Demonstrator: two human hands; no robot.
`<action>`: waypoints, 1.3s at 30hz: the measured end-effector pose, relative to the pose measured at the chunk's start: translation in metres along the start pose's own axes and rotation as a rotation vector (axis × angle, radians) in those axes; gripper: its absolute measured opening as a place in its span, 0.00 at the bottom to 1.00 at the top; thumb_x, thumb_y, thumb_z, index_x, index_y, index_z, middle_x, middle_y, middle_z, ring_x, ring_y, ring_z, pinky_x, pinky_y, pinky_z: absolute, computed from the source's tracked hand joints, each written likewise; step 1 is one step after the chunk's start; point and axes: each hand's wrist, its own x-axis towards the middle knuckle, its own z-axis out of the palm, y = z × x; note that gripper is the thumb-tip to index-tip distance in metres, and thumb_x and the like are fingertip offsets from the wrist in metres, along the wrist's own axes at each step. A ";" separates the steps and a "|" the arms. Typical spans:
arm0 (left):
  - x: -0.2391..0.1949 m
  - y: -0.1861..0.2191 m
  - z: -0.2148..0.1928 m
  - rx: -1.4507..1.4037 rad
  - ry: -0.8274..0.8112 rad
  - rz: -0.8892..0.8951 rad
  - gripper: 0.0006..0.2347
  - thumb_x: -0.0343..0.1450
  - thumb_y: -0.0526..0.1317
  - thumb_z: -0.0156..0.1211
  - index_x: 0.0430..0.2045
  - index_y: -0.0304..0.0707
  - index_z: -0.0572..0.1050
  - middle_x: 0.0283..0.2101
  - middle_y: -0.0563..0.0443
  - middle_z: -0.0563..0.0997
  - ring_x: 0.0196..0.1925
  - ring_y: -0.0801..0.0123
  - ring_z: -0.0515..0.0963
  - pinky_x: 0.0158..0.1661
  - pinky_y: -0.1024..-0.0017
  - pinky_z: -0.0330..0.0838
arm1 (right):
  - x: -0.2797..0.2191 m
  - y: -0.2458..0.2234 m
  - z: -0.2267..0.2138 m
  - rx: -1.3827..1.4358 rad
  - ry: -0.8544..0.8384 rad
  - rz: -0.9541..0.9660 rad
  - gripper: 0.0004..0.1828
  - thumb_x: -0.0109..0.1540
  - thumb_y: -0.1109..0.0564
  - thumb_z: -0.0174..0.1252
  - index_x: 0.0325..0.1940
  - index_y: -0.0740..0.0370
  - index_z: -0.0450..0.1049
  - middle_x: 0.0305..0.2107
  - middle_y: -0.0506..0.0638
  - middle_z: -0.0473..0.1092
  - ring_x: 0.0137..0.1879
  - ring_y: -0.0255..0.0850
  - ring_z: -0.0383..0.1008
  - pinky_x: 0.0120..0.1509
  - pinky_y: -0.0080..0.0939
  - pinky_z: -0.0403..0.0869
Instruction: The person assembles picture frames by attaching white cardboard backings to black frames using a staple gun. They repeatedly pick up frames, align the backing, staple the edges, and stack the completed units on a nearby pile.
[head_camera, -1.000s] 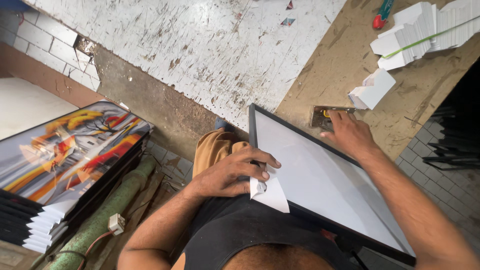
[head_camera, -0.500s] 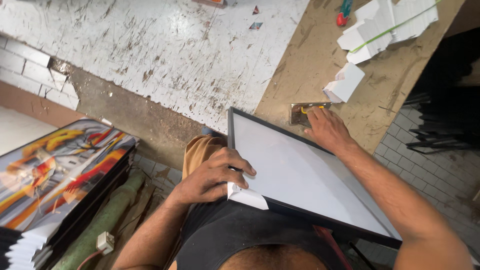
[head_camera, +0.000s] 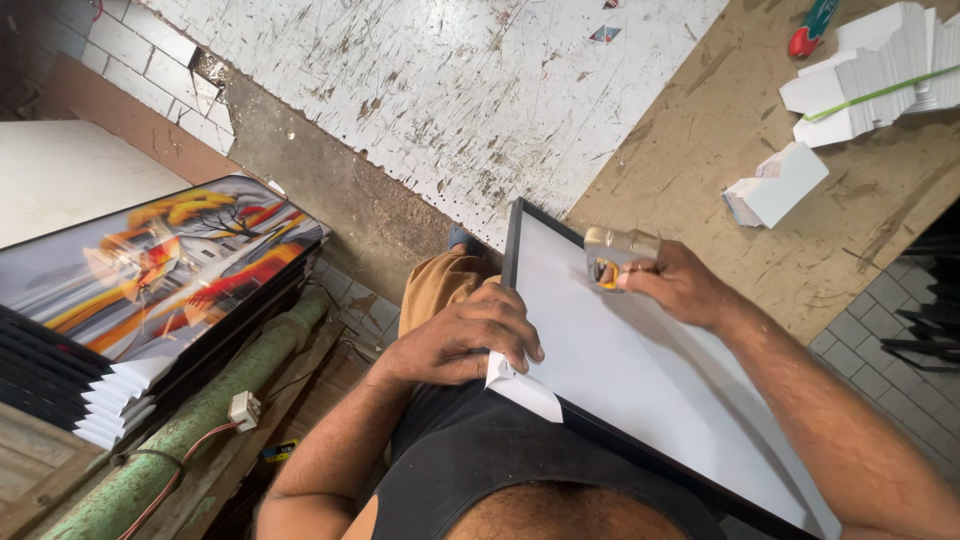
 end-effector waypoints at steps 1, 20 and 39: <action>0.001 -0.001 0.000 -0.003 -0.003 0.001 0.08 0.80 0.47 0.54 0.45 0.49 0.79 0.51 0.55 0.82 0.61 0.67 0.76 0.66 0.60 0.62 | -0.001 -0.017 0.003 0.015 -0.029 -0.130 0.18 0.62 0.42 0.58 0.35 0.60 0.77 0.26 0.46 0.74 0.32 0.35 0.75 0.35 0.39 0.75; 0.002 -0.003 -0.001 -0.046 0.000 0.029 0.08 0.81 0.46 0.55 0.47 0.48 0.78 0.49 0.56 0.81 0.59 0.66 0.75 0.65 0.58 0.63 | 0.023 -0.096 0.036 -0.042 -0.188 -0.680 0.40 0.57 0.15 0.48 0.17 0.51 0.54 0.13 0.40 0.57 0.18 0.30 0.60 0.22 0.37 0.60; 0.026 0.014 -0.011 0.075 -0.043 -0.082 0.10 0.78 0.46 0.58 0.48 0.49 0.81 0.47 0.57 0.78 0.56 0.67 0.74 0.61 0.64 0.66 | 0.000 0.034 -0.041 -0.949 0.094 0.405 0.39 0.61 0.38 0.60 0.69 0.58 0.62 0.53 0.60 0.69 0.56 0.52 0.74 0.54 0.55 0.77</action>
